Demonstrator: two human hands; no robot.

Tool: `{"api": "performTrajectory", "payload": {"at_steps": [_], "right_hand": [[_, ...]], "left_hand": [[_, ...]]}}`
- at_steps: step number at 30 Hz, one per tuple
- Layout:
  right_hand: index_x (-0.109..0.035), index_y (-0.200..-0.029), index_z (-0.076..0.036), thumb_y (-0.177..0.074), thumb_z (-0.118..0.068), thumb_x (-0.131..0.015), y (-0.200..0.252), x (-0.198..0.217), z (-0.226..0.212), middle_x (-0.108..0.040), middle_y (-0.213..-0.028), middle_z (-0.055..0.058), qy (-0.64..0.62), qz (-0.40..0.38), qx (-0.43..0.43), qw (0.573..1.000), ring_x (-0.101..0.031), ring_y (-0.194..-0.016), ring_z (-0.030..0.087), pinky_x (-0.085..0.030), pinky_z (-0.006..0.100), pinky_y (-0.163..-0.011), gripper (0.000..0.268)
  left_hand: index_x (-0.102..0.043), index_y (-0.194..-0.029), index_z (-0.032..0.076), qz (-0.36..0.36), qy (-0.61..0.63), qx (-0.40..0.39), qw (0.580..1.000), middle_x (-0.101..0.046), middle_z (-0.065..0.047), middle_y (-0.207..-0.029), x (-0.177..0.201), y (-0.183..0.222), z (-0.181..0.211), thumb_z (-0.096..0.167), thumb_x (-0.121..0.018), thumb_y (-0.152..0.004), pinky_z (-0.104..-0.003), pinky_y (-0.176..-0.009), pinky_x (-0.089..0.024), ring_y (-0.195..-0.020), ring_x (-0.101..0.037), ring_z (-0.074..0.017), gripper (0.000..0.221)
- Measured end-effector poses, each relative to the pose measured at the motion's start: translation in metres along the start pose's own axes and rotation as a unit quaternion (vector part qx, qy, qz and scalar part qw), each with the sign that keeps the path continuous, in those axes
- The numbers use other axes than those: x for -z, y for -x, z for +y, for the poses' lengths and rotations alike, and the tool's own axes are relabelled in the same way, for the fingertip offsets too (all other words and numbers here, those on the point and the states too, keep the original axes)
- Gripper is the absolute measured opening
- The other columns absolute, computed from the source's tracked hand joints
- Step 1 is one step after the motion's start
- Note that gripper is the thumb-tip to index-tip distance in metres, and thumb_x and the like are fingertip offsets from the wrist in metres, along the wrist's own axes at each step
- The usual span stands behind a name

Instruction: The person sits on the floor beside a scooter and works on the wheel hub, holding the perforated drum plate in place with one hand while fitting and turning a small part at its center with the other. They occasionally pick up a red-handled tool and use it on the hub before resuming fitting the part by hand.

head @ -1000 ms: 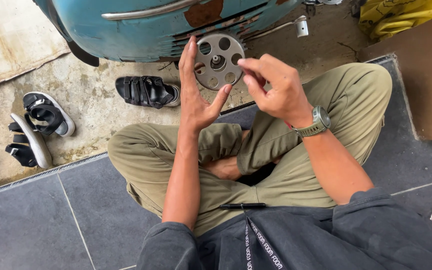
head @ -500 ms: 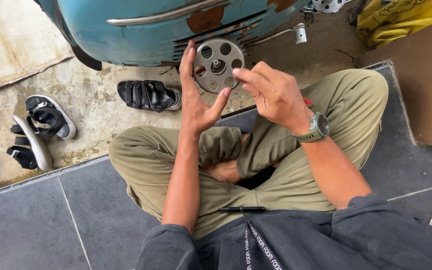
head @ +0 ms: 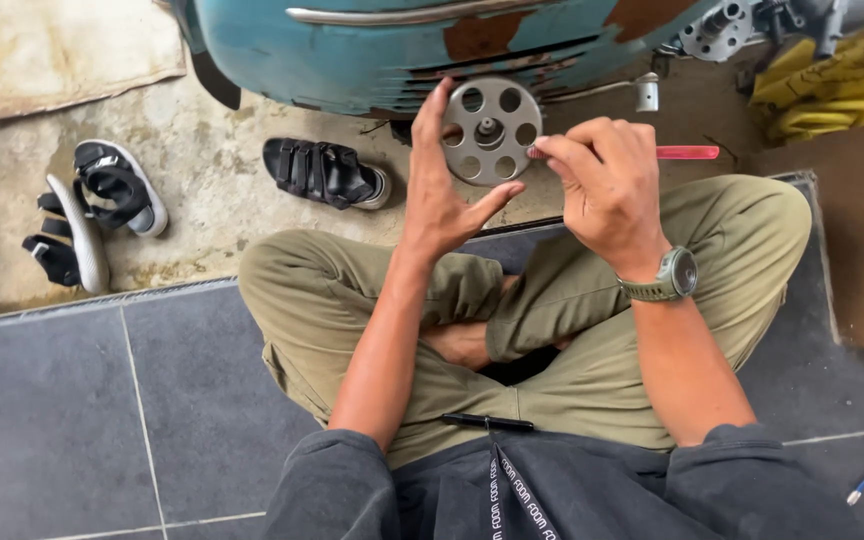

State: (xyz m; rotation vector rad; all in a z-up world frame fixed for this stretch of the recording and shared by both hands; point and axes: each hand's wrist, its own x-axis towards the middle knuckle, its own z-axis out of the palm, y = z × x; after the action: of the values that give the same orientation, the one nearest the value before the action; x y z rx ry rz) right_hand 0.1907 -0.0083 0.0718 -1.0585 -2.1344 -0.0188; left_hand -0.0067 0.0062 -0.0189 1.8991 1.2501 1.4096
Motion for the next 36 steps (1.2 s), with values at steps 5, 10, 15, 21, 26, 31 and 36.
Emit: {"api": "performTrajectory", "payload": {"at_steps": [5, 10, 15, 21, 26, 31, 36], "right_hand": [[-0.078, -0.106, -0.004, -0.091, 0.001, -0.079, -0.004, 0.0, -0.008, -0.061, -0.098, 0.005, 0.012, -0.004, 0.026, 1.0, -0.052, -0.084, 0.023, -0.037, 0.041, -0.093, 0.016], [-0.079, -0.11, -0.005, -0.091, 0.004, -0.079, 0.001, -0.004, -0.005, -0.06, -0.104, 0.008, 0.052, 0.01, 0.009, 0.999, -0.051, -0.092, 0.026, -0.033, 0.043, -0.098, 0.02], [-0.082, -0.105, -0.007, -0.087, 0.006, -0.076, -0.004, -0.006, -0.015, -0.062, -0.101, 0.006, 0.045, 0.01, 0.027, 0.999, -0.051, -0.089, 0.024, -0.032, 0.043, -0.1, 0.023], [-0.079, -0.11, -0.013, -0.109, -0.017, -0.066, 0.008, -0.017, 0.009, -0.062, -0.098, 0.006, 0.04, 0.069, 0.06, 0.995, -0.061, -0.088, 0.026, -0.035, 0.045, -0.097, 0.013], [-0.079, -0.11, -0.012, -0.109, -0.018, -0.066, 0.007, -0.019, 0.015, -0.063, -0.101, 0.007, 0.032, 0.079, 0.054, 0.995, -0.062, -0.092, 0.028, -0.034, 0.047, -0.098, 0.014], [-0.078, -0.112, -0.014, -0.109, -0.02, -0.065, 0.005, -0.018, 0.014, -0.063, -0.1, 0.005, 0.024, 0.082, 0.035, 0.996, -0.063, -0.091, 0.026, -0.034, 0.043, -0.097, 0.015], [-0.075, -0.116, -0.009, -0.112, -0.015, -0.059, 0.005, -0.014, 0.023, -0.061, -0.1, 0.004, -0.02, 0.1, -0.022, 0.995, -0.063, -0.094, 0.025, -0.034, 0.04, -0.094, 0.018]], "left_hand": [[-0.014, -0.166, 0.011, 0.008, -0.043, 0.002, 0.999, -0.027, -0.012, -0.171, -0.001, 0.0, -0.001, 0.047, -0.1, -0.075, -0.044, -0.129, -0.045, -0.158, -0.04, -0.032, 0.131], [-0.018, -0.164, 0.008, 0.017, -0.071, 0.018, 0.997, -0.03, -0.015, -0.166, -0.004, 0.001, 0.0, 0.045, -0.101, -0.074, -0.043, -0.124, -0.046, -0.15, -0.046, -0.0322, 0.128], [-0.018, -0.164, 0.011, 0.017, -0.091, 0.028, 0.995, -0.037, -0.014, -0.16, -0.002, 0.001, 0.001, 0.046, -0.099, -0.074, -0.042, -0.12, -0.045, -0.143, -0.051, -0.0309, 0.126], [-0.022, -0.167, 0.019, 0.042, -0.033, 0.022, 0.998, -0.038, -0.01, -0.157, -0.006, 0.004, -0.005, 0.048, -0.096, -0.073, -0.045, -0.111, -0.047, -0.14, -0.053, -0.0306, 0.124], [-0.022, -0.167, 0.018, 0.044, -0.04, 0.025, 0.998, -0.038, -0.012, -0.158, -0.008, 0.001, -0.002, 0.046, -0.099, -0.069, -0.047, -0.109, -0.047, -0.136, -0.055, -0.0341, 0.128], [-0.022, -0.167, 0.018, 0.046, -0.056, 0.023, 0.997, -0.038, -0.011, -0.158, -0.007, -0.001, 0.001, 0.048, -0.099, -0.069, -0.048, -0.106, -0.047, -0.137, -0.055, -0.0341, 0.128], [-0.023, -0.167, 0.017, 0.04, -0.029, 0.024, 0.998, -0.041, -0.012, -0.158, -0.007, -0.004, -0.006, 0.048, -0.099, -0.07, -0.044, -0.107, -0.046, -0.139, -0.054, -0.03, 0.127]]}}
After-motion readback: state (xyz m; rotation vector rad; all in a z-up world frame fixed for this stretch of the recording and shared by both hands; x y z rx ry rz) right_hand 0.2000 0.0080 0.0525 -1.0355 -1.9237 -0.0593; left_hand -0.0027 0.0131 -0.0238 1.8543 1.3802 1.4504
